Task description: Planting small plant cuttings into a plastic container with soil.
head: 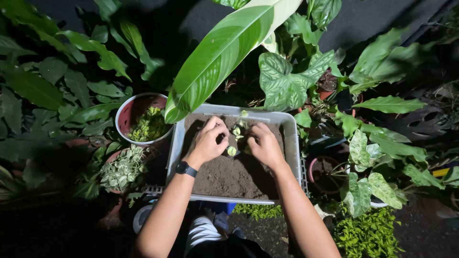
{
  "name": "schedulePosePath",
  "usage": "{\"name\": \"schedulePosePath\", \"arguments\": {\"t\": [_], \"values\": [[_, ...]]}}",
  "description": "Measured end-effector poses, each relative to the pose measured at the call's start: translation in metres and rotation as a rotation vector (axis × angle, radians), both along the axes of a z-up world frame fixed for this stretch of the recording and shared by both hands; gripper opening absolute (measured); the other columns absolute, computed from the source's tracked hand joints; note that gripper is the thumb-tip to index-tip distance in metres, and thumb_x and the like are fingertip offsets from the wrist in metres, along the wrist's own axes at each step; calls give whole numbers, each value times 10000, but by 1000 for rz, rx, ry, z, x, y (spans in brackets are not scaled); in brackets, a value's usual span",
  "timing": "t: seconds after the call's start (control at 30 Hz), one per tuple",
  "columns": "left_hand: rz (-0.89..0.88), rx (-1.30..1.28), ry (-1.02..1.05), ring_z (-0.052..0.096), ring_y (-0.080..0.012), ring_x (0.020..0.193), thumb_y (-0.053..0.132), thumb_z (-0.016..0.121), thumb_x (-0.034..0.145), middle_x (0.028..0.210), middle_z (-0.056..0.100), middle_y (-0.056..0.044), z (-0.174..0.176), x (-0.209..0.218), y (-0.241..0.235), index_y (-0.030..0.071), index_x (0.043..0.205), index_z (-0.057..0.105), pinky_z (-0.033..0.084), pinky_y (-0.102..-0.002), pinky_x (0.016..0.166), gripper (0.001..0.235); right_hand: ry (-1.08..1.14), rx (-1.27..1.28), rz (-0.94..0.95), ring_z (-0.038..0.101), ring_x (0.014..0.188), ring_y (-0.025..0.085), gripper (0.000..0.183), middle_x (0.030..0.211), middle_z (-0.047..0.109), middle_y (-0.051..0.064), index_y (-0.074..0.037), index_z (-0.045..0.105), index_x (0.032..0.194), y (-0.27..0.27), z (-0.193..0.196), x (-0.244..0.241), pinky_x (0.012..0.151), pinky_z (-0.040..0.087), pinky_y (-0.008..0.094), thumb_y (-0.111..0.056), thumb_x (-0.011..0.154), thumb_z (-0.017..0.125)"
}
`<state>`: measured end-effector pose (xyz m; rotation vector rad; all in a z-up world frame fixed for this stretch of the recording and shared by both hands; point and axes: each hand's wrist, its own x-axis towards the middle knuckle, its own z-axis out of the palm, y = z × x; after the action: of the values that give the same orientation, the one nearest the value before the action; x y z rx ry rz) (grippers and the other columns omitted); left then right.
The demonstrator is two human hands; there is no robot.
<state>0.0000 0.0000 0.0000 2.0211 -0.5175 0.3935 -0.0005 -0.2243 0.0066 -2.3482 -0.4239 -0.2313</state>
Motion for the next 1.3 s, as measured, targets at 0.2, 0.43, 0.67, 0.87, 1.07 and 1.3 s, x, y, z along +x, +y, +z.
{"name": "schedulePosePath", "arguments": {"t": [0.2, 0.43, 0.67, 0.87, 1.07, 1.3], "values": [[-2, 51, -8, 631, -279, 992, 96, 702, 790, 1074, 611, -88, -10, 6, -1, 62, 901, 715, 532, -384, 859, 117, -96, -57, 83, 563, 1186, 449, 256, 1273, 599, 258, 30, 671, 1067, 1, -15, 4, 1024, 447, 461, -105, 855, 621], [32, 30, -97, 630, -350, 1016, 104, 685, 820, 1062, 609, -116, -6, 8, -1, 26, 890, 666, 532, -425, 858, 107, 43, 40, -80, 630, 1051, 450, 261, 1073, 643, 288, 62, 595, 1019, 7, 4, 3, 924, 523, 463, -149, 873, 642], [139, 177, 175, 643, -383, 798, 210, 697, 865, 931, 622, -137, -28, 14, -1, 1, 754, 610, 523, -470, 689, 252, 179, -84, -69, 684, 807, 472, 232, 816, 669, 297, 38, 638, 882, 1, -13, 11, 756, 541, 504, -194, 867, 637], [121, 51, 29, 646, -381, 774, 192, 640, 874, 908, 640, -138, -24, 11, 1, -9, 764, 618, 514, -446, 649, 230, 98, -35, -103, 668, 777, 479, 246, 803, 652, 311, 60, 614, 856, 2, 0, 4, 735, 533, 512, -186, 874, 603], [181, 34, 10, 645, -395, 767, 210, 641, 897, 894, 650, -143, -31, 15, 4, 5, 808, 679, 515, -453, 644, 227, 70, 10, -177, 668, 772, 468, 273, 807, 647, 315, 54, 625, 875, -7, -10, 12, 744, 533, 492, -211, 911, 570], [166, 189, 221, 637, -390, 753, 288, 690, 884, 894, 645, -145, -20, 11, -3, -21, 699, 643, 502, -477, 635, 364, 112, 105, -229, 682, 826, 450, 293, 855, 662, 311, 72, 631, 951, -23, -29, 20, 794, 542, 466, -202, 941, 527]]}}
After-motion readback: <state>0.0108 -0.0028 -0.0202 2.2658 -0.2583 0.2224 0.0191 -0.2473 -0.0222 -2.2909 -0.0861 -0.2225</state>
